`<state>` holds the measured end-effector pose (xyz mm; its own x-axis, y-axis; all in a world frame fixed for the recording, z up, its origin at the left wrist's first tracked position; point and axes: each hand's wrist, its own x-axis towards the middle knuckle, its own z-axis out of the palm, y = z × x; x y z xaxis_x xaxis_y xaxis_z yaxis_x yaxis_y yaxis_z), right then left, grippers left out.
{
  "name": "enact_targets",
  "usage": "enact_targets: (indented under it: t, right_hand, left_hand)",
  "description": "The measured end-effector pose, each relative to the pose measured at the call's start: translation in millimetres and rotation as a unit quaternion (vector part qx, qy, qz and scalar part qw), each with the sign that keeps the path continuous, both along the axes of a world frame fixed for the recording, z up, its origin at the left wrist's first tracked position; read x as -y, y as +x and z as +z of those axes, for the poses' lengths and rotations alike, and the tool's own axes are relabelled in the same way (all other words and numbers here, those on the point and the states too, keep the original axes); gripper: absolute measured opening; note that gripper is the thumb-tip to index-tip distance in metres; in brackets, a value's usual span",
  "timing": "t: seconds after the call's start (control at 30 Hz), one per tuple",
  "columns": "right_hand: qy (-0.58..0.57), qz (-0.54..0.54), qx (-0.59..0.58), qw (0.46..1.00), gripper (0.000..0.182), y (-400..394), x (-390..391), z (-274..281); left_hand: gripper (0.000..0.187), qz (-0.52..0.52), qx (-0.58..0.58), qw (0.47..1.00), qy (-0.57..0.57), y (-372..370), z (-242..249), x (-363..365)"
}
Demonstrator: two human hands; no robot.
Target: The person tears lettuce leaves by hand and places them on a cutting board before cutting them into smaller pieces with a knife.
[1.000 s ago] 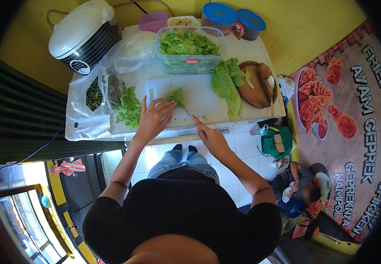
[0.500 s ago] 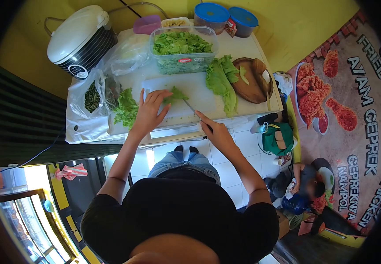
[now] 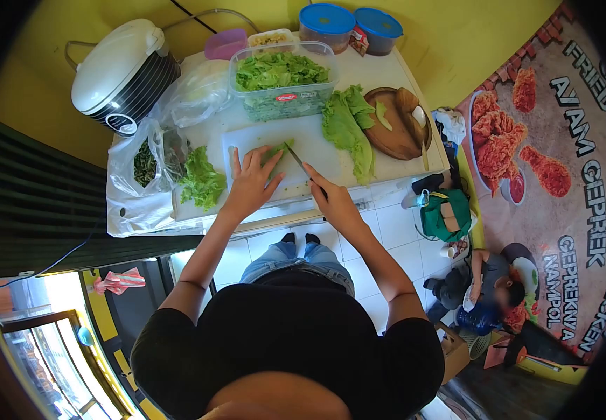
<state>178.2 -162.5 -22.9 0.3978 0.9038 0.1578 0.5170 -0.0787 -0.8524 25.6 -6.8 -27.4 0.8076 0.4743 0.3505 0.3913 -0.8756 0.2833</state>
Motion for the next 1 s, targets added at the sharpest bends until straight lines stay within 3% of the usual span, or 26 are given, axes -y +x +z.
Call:
enact_targets:
  t: [0.07, 0.2, 0.27, 0.47, 0.6, 0.7, 0.77, 1.0]
  right_hand:
    - [-0.079, 0.004, -0.029, 0.996, 0.045, -3.7, -7.0, 9.0]
    - [-0.092, 0.011, -0.023, 0.995, 0.045, -2.2, -12.6, 12.7]
    - [-0.160, 0.012, -0.027, 0.987, 0.045, -0.4, -14.4, 21.7]
    - [-0.066, 0.024, 0.055, 0.996, 0.047, 7.8, -29.2, 0.6]
    - [-0.157, 0.029, 0.061, 0.985, 0.047, 7.8, -40.1, 19.6]
    - [-0.124, 0.026, 0.033, 0.991, 0.046, 8.2, -19.0, 4.9]
    - [-0.029, 0.026, 0.059, 0.997, 0.046, 9.8, -5.5, -5.6]
    - [-0.124, 0.022, -0.032, 0.991, 0.046, -2.8, -15.7, 22.4]
  left_hand:
    - [0.046, 0.001, 0.015, 1.000, 0.001, -0.1, 2.6, 3.6]
    - [0.051, -0.005, -0.006, 1.000, -0.014, -7.5, -1.2, 5.2]
    - [0.051, -0.001, -0.012, 1.000, -0.010, -10.3, -3.3, 6.2]
    - [0.050, 0.007, -0.016, 0.999, -0.028, -11.7, -0.8, 6.5]
    - [0.049, 0.005, -0.017, 0.999, -0.028, -12.9, 1.6, 5.0]
    - [0.048, 0.007, -0.018, 0.999, -0.044, -15.6, 1.9, 2.1]
    - [0.047, 0.008, -0.004, 0.998, -0.056, -15.1, 2.2, 0.9]
    - [0.043, 0.009, 0.032, 0.995, -0.097, -16.3, 20.0, 1.8]
